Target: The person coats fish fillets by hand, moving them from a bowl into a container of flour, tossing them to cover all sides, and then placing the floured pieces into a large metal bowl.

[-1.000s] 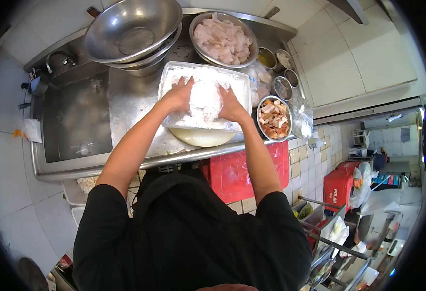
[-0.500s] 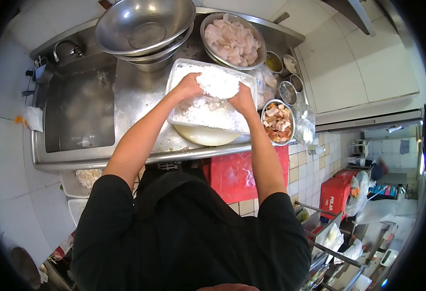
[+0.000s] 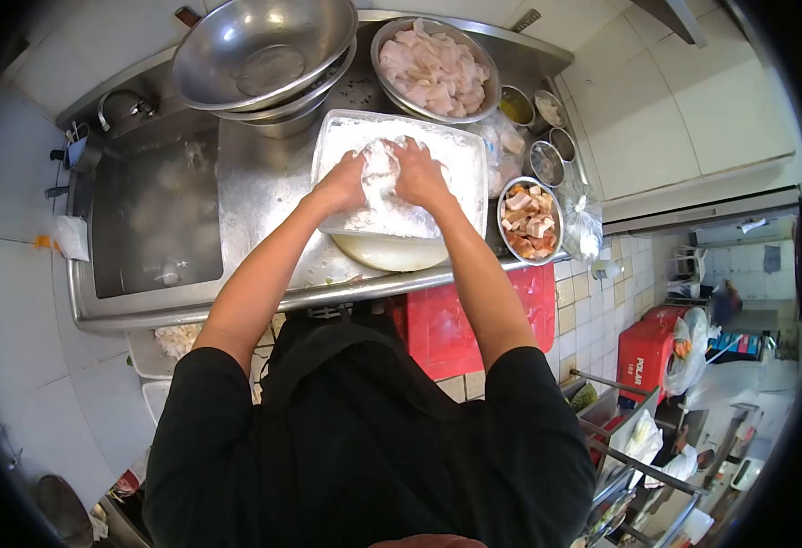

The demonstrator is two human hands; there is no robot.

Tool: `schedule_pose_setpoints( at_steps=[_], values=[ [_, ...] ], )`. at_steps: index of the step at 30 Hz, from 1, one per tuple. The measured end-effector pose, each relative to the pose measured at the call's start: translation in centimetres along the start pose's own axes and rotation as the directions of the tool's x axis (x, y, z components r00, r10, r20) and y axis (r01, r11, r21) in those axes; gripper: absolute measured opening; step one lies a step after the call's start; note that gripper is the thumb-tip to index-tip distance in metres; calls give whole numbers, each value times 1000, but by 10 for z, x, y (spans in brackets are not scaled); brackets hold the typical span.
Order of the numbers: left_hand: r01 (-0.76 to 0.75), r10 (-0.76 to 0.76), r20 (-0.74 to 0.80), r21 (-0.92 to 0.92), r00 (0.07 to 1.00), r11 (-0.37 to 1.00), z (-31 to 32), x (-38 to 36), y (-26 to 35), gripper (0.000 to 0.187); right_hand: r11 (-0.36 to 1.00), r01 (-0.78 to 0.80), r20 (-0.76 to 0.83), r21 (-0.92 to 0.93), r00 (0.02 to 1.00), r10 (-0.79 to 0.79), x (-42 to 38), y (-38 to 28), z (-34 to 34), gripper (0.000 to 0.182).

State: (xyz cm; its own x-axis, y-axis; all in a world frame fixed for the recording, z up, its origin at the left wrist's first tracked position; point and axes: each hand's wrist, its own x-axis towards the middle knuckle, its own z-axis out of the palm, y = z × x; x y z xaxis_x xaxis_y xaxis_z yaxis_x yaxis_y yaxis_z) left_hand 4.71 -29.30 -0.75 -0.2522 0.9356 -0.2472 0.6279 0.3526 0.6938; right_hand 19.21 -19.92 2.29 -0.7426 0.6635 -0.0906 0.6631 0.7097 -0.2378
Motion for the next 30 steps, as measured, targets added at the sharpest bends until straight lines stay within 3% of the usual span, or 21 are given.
schedule_pose_setpoints(
  at_steps=[1, 2, 5, 7, 9, 10, 14, 17, 19, 21, 22, 24, 25, 26, 29, 30],
  values=[
    [43, -40, 32, -89, 999, 995, -2, 1, 6, 80, 999, -7, -10, 35, 1000, 7, 3, 1, 4, 57],
    [-66, 46, -105, -203, 993, 977, -1, -3, 11, 62, 998, -12, -21, 69, 1000, 13, 9, 6, 10, 56],
    [-23, -39, -187, -323, 982, 946, 4, 10, 5, 49, 974, -15, -123, 224, 991, 44, 12, 20, 11, 47],
    [-60, -20, -273, -282, 962, 958, 6, 18, -4, 41, 916, -90, -132, 391, 980, 152, 9, 36, 0, 44],
    [-99, 20, -303, -245, 953, 964, 6, 29, -21, 42, 922, -36, -169, 385, 980, 109, 1, 58, -15, 42],
    [86, -150, -160, -349, 976, 933, -21, 8, 9, 45, 910, -10, -147, 415, 986, 77, -5, 63, -24, 43],
    [93, -118, -58, -323, 991, 942, -28, 10, -7, 44, 798, -13, -69, 603, 995, 69, -14, 90, -28, 57],
    [29, -30, 0, -168, 1000, 985, -22, 10, -19, 49, 835, -159, -137, 527, 953, 268, -16, 90, -20, 65],
    [-12, 12, 7, -95, 1000, 995, -20, -1, -18, 50, 702, -99, -83, 706, 972, 221, 9, 143, 32, 69],
    [-16, 17, 20, -45, 1000, 999, -22, -20, -1, 47, 681, -148, -8, 717, 975, 221, 9, 143, 28, 71],
    [-17, 18, 25, -20, 1000, 1000, -22, -24, 6, 46, 735, -219, 41, 642, 967, 253, -8, 102, -19, 71],
    [-50, 60, -123, 87, 991, 995, 6, -13, -6, 47, 842, -201, -46, 500, 965, 257, -10, 77, -33, 70],
    [-60, 88, -197, 142, 977, 988, 13, -10, -6, 48, 896, -120, -177, 428, 961, 214, -2, 81, -19, 68],
    [-25, 38, -234, 61, 972, 998, 16, -5, -6, 42, 938, -47, -303, 343, 940, 158, 4, 85, -7, 67],
    [13, -51, -209, -180, 976, 984, 4, 0, 13, 40, 881, 2, -277, 473, 950, 147, 3, 51, -33, 59],
    [31, -58, -191, -143, 980, 989, -5, -3, 22, 37, 869, -7, -299, 495, 937, 178, 10, 57, -23, 58]
  ],
)
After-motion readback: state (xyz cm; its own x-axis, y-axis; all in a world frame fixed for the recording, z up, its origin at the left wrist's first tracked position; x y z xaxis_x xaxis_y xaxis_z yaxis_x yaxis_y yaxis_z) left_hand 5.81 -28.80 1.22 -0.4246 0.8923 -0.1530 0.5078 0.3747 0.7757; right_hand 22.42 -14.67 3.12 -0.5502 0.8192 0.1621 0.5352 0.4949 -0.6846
